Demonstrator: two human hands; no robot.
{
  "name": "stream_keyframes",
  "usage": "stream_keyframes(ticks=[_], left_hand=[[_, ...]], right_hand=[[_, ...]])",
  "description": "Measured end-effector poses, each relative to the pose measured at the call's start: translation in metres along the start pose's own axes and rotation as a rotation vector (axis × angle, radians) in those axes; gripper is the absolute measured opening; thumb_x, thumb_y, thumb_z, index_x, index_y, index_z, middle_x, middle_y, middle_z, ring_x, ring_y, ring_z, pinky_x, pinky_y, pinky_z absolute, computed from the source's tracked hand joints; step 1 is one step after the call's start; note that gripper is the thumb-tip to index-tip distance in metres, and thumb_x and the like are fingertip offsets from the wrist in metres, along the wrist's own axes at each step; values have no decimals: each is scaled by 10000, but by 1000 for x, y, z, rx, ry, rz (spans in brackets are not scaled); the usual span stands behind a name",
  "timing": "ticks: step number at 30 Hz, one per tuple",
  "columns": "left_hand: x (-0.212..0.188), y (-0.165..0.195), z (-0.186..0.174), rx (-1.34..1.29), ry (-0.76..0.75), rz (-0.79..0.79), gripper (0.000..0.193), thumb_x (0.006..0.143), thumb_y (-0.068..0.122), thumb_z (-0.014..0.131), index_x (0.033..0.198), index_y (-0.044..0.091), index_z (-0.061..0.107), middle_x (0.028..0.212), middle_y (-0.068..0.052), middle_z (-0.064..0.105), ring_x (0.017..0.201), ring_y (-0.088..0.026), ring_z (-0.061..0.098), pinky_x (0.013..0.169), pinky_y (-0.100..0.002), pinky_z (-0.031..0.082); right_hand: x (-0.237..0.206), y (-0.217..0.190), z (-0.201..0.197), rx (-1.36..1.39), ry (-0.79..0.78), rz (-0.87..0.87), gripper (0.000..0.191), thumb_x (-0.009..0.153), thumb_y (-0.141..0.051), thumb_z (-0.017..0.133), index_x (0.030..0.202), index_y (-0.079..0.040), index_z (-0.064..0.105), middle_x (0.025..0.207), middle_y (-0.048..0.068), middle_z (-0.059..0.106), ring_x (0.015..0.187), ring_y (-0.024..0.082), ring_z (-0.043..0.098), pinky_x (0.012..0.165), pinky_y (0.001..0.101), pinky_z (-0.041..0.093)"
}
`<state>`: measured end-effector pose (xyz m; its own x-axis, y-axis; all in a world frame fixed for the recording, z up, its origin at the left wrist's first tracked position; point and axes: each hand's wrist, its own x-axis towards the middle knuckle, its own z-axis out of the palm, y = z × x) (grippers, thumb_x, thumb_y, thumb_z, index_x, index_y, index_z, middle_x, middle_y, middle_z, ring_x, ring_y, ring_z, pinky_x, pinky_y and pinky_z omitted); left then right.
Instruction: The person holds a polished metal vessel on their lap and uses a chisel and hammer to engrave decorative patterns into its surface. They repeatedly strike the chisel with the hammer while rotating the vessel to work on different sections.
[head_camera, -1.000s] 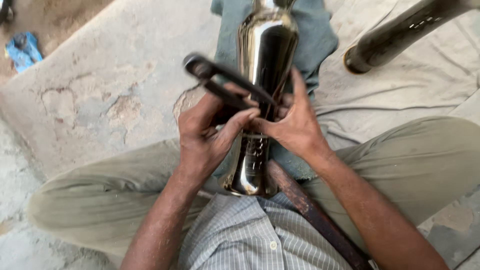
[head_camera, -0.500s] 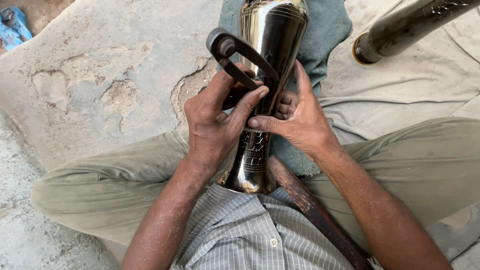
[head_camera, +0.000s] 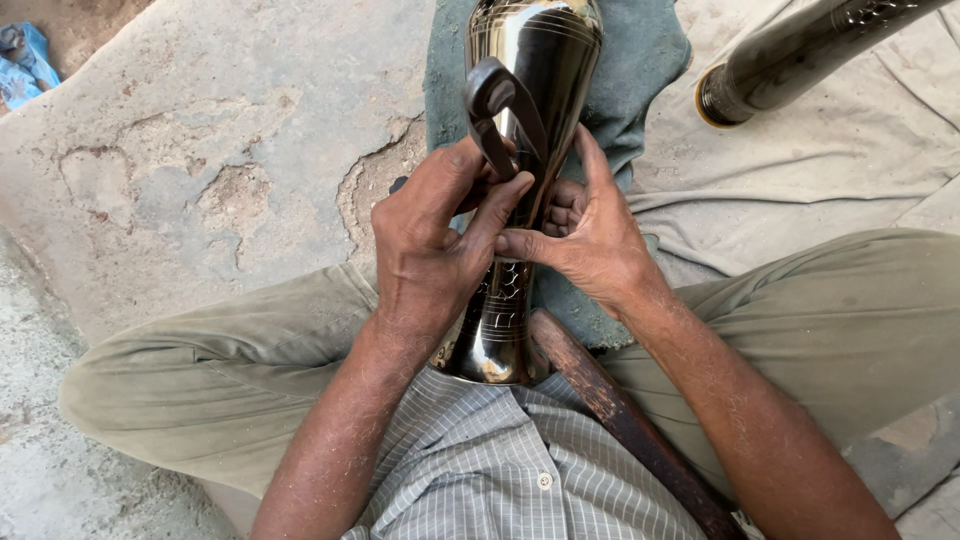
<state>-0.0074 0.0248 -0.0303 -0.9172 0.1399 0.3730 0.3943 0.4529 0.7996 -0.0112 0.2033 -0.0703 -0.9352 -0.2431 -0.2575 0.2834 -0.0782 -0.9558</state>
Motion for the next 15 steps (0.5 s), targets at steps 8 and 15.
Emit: stream_keyframes(ticks=[8, 15], left_hand=[[1, -5, 2, 35, 26, -16, 364, 993, 141, 804, 1312, 89, 636, 1094, -63, 771, 1042, -181, 793, 859, -296, 711], [0, -8, 1, 52, 26, 58, 355, 1009, 142, 805, 1318, 101, 634, 1104, -74, 769, 1053, -182, 795, 867, -299, 713]], right_hand=[[0, 2, 1, -37, 13, 25, 1291, 690, -226, 939, 1654, -138, 83, 1232, 166, 702, 1201, 251, 710, 981, 442, 675], [1, 1, 0, -62, 14, 26, 1297, 683, -235, 940, 1653, -135, 85, 1231, 166, 704, 1202, 254, 710, 973, 442, 680]])
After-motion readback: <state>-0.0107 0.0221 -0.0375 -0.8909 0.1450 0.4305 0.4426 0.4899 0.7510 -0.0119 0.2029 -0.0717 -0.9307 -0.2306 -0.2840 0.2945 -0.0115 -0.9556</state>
